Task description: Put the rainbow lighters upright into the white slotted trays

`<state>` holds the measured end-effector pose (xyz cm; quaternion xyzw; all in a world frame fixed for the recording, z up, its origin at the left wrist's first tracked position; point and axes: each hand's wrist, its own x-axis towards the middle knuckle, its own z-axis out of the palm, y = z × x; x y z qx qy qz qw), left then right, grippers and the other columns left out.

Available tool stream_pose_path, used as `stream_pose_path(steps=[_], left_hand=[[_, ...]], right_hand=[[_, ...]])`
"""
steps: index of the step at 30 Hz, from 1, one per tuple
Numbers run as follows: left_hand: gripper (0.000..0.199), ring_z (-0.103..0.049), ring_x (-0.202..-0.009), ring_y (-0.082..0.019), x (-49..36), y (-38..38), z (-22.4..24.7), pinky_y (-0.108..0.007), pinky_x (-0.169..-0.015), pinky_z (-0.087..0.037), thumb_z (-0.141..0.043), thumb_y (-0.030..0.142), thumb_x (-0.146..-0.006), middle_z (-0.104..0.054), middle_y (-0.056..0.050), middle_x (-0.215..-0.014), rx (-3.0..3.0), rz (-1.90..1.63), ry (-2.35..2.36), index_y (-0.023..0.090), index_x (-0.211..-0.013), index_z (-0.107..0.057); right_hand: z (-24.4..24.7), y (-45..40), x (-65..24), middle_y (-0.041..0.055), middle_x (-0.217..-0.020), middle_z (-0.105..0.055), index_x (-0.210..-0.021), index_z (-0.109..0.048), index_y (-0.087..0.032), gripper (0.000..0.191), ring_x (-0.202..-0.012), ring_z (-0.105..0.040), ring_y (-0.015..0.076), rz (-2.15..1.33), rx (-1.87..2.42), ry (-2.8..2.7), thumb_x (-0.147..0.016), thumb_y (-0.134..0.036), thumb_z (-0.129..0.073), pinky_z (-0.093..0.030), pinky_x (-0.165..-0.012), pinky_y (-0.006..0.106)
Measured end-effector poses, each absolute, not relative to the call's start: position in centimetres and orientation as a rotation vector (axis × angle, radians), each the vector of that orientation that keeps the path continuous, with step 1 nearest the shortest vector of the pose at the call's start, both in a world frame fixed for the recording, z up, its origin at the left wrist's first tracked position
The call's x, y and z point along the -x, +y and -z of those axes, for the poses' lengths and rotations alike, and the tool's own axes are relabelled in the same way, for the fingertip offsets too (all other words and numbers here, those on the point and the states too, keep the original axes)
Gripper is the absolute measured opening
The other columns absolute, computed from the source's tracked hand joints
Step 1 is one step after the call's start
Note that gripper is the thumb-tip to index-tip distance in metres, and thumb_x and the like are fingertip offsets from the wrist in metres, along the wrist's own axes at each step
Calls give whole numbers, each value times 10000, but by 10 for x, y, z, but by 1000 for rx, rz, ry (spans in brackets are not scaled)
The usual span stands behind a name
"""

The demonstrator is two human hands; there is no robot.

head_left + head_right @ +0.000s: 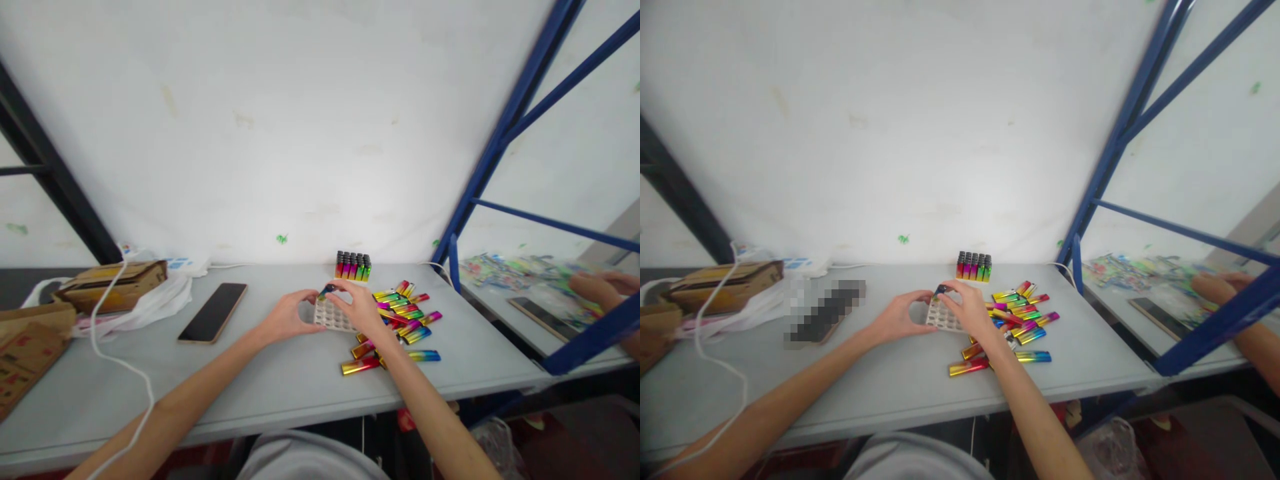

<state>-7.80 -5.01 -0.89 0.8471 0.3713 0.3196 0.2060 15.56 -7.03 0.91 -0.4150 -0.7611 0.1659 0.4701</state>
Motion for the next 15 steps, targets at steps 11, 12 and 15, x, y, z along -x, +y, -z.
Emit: stream_pose_path(steps=[11, 12, 15], left_hand=[[658, -672, -1250, -364, 108, -22, 23, -482, -1154, -506, -816, 664, -756, -695, -162, -1320, -2525, -839, 1238, 182, -1194, -718], [660, -670, -1254, -363, 110, -20, 24, -479, -1157, -504, -813, 667, -757, -691, -163, -1323, -2530, -826, 1236, 180, -1193, -722], [676, -670, -1254, -363, 110, -19, 25, -474, -1163, -502, -806, 672, -761, -688, -168, -1327, -2535, -791, 1231, 171, -1207, -724]], right_hand=[[-53, -98, -242, 87, -1129, -797, -1096, -814, -216, 217, -1052, -724, 273, -575, 1366, -2448, -890, -253, -755, -536, -968, 380], [-54, -100, -247, 86, -1103, -799, -1071, -825, -214, 225, -1032, -725, 276, -597, 1434, -2499, -852, -224, -776, -535, -946, 368], [-51, -99, -253, 89, -1098, -792, -1046, -843, -212, 268, -1025, -719, 283, -588, 1585, -2569, -785, -168, -804, -529, -907, 344]])
